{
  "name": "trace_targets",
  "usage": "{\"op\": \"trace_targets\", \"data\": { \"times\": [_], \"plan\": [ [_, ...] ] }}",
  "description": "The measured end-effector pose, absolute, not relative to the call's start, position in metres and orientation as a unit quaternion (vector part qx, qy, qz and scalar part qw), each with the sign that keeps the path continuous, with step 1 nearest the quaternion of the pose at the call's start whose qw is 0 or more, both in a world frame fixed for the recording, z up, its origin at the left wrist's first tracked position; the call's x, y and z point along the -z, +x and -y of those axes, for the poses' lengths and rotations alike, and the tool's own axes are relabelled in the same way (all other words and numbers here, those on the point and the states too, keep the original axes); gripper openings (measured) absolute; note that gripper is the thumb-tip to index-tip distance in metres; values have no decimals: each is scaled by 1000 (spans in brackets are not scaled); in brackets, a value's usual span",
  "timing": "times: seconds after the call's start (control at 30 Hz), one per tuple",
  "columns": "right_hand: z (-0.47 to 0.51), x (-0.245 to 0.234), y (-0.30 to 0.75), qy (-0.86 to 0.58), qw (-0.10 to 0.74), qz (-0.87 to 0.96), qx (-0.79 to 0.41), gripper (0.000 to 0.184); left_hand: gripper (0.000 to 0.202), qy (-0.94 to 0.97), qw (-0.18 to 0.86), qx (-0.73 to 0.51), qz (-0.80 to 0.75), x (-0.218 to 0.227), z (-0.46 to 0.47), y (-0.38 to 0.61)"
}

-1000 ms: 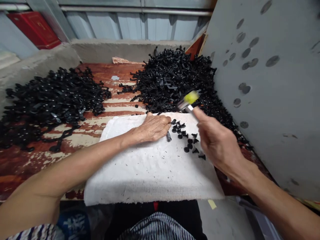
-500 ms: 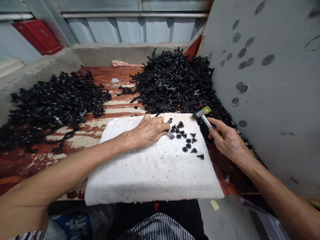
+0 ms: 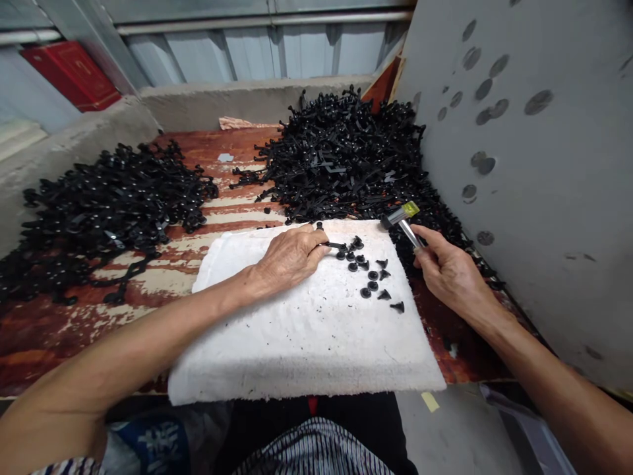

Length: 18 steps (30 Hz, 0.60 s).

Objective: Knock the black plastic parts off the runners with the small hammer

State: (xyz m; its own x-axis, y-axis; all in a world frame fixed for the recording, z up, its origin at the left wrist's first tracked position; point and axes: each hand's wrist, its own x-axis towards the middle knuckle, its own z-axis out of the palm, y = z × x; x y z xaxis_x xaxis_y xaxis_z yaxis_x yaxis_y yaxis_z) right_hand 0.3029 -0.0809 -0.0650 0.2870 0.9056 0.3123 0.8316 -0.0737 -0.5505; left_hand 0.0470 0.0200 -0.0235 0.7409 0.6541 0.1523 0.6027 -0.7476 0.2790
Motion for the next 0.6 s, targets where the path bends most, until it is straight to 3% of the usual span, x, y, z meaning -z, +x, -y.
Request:
{"op": "trace_targets", "data": {
  "times": [0.6],
  "plan": [
    [81, 66, 303, -713, 341, 612, -34, 44, 27, 918, 107, -89, -372, 19, -15, 53]
  ]
}}
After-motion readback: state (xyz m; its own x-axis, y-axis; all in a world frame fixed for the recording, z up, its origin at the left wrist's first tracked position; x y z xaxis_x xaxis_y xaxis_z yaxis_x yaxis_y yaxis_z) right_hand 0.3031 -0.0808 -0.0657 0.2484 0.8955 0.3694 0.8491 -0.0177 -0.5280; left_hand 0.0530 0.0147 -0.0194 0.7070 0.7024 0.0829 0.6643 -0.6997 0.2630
